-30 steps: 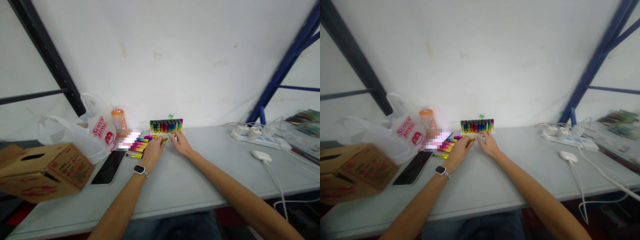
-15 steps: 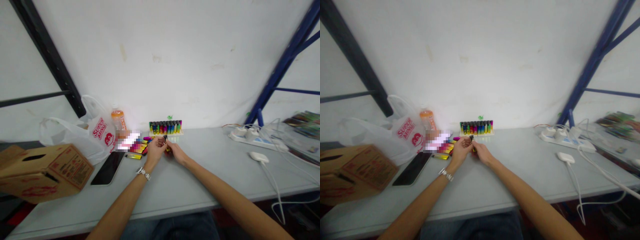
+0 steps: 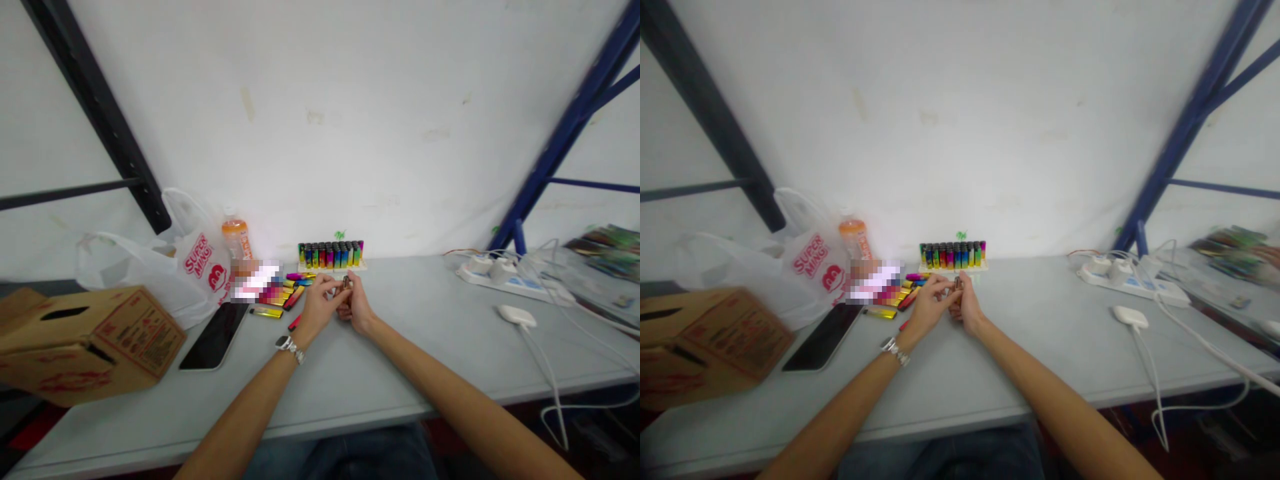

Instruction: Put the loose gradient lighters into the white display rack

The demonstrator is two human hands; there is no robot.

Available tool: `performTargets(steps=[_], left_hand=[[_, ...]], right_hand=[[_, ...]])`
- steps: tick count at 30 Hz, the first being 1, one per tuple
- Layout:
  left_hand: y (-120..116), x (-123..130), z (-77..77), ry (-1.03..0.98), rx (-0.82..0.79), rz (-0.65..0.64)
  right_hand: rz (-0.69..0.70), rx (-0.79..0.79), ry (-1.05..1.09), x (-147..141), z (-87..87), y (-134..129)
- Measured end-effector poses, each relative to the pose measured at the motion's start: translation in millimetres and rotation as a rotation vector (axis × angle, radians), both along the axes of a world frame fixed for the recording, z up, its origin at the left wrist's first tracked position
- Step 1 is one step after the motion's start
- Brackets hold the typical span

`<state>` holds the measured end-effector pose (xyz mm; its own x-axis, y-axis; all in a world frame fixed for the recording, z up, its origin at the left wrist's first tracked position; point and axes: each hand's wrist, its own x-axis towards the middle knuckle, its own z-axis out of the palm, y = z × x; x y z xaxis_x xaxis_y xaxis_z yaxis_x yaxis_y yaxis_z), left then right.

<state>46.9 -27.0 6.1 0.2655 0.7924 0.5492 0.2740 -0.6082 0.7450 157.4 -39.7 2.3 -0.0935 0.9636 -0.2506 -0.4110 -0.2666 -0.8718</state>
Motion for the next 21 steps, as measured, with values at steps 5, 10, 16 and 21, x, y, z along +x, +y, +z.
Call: performTargets(steps=[5, 10, 16, 21], left_hand=[[0, -1, -1.3, 0.009, -0.032, -0.047], [4, -6, -3.9, 0.025, -0.06, -0.052], [6, -6, -6.6, 0.076, -0.072, -0.054], [9, -19, 1.0, 0.243, 0.017, -0.02]], right_hand=[[-0.16, -0.022, 0.042, 1, -1.1, 1], [-0.05, 0.008, 0.117, 10, 4.0, -2], [-0.188, -0.052, 0.013, 7, 3.3, -1], [-0.109, 0.068, -0.036, 10, -1.6, 2]])
